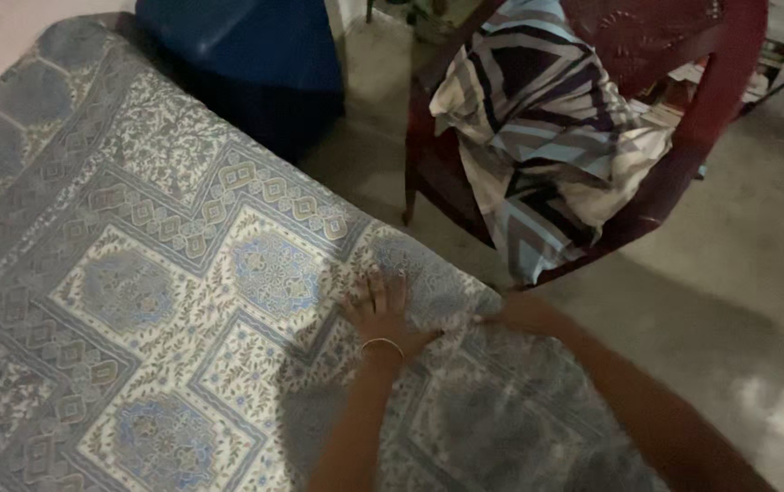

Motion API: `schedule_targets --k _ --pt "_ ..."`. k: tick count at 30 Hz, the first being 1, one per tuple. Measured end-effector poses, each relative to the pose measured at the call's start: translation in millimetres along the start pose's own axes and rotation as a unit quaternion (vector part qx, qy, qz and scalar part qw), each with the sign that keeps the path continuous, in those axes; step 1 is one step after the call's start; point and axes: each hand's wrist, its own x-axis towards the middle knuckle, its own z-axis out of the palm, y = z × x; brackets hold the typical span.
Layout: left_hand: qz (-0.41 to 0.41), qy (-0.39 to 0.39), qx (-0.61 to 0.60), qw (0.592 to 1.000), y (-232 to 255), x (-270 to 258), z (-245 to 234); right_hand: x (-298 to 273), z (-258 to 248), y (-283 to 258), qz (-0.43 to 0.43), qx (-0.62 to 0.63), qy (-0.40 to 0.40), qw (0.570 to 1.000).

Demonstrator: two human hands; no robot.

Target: The person puts pillowcases onto two pillows and then spreads a bedspread over a bed, tucking it into the edges.

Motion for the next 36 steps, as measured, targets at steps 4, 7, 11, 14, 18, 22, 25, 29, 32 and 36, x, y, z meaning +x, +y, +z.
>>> schedule_targets --k 4,7,11,14,18,22,25,29,32,36 --pt "0.024 -0.012 0.021 0.999 6.6 2.7 17.0 -37.9 -9.6 81.8 0.202 0.320 -0.220 0.899" --pt "0.120 -0.001 0.029 0.992 30.1 -5.8 31.1 -74.7 -5.8 87.2 0.235 0.290 -0.158 0.914" --pt "0.207 0.017 0.050 0.977 67.4 -14.1 37.1 -94.7 -24.5 62.4 0.069 0.269 -0.163 0.947" --pt "0.178 -0.001 0.093 0.980 64.8 -10.6 37.9 -84.3 -21.4 63.8 0.005 0.111 -0.045 0.993" --pt "0.161 -0.004 0.107 0.981 61.4 -10.0 53.1 -71.3 13.7 124.1 0.114 0.142 -0.157 0.971" --pt "0.192 0.022 0.102 0.976 62.0 -12.2 62.1 -110.0 31.9 225.8 0.201 0.141 -0.225 0.943" --pt "0.215 -0.015 0.126 0.968 81.8 -18.2 65.2 -114.7 41.4 253.8 0.128 0.083 -0.145 0.977" --pt "0.283 -0.018 0.137 0.949 96.5 -21.7 74.3 -108.3 60.7 242.5 0.065 0.072 -0.118 0.988" --pt "0.286 0.023 0.115 0.951 92.5 -21.0 82.7 -104.5 64.7 216.5 0.174 0.090 -0.128 0.972" --pt "0.265 0.024 0.056 0.962 71.0 -9.8 81.2 -96.2 40.1 146.2 0.104 0.280 -0.111 0.948"
